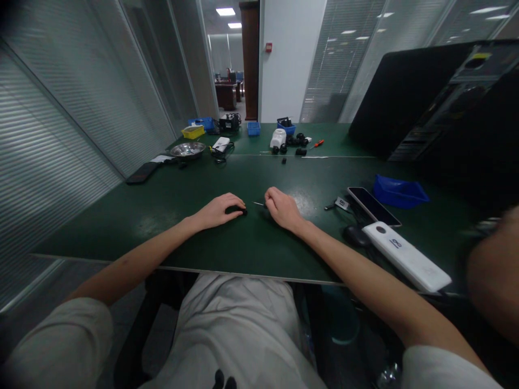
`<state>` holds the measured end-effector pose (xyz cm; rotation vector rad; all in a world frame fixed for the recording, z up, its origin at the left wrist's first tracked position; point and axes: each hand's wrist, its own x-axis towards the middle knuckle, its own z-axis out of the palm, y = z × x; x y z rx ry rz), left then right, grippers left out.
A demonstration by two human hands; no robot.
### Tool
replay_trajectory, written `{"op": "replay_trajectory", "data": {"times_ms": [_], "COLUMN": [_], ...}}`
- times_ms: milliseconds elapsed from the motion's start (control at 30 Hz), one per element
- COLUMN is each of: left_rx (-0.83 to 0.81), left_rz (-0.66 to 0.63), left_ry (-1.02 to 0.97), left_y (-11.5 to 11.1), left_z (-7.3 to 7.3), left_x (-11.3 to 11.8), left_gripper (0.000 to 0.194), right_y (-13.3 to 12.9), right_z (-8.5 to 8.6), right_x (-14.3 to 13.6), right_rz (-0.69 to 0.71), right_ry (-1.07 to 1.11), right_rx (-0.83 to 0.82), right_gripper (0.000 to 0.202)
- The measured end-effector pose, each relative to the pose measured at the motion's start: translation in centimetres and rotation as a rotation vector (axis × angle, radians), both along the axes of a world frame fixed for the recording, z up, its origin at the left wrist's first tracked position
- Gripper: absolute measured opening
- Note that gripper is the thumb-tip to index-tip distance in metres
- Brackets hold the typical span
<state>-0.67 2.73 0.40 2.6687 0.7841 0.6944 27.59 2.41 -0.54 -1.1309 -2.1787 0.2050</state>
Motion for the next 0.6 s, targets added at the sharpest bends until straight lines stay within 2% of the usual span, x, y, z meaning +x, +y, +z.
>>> {"op": "replay_trajectory", "data": {"times_ms": [300,400,500,600], "left_rx": [-0.023,-0.046,-0.091,-0.168], "left_rz": [0.046,0.074,0.172,0.419], "left_ry": [0.042,0.036,0.025,-0.003], "left_y": [-0.4,0.4,2.2,4.3], "left_z": [-0.2,-0.3,-0.1,0.1], "left_x": [0.1,-1.0,-4.3,-10.4], "left_gripper": [0.027,0.028,0.032,0.034], "right_y": [0.3,0.3,0.2,0.2], "right_z": [-0.4,-0.3,-0.3,-0.3], "right_x": [0.0,0.0,0.0,0.0], "right_rz": [-0.011,-0.013,-0.014,-0.013], "right_ry": [-0.021,-0.027,-0.03,-0.035], "right_rx": [-0.022,-0.024,-0.025,-0.031], "right_gripper": [0.019,0.02,0.02,0.018]}}
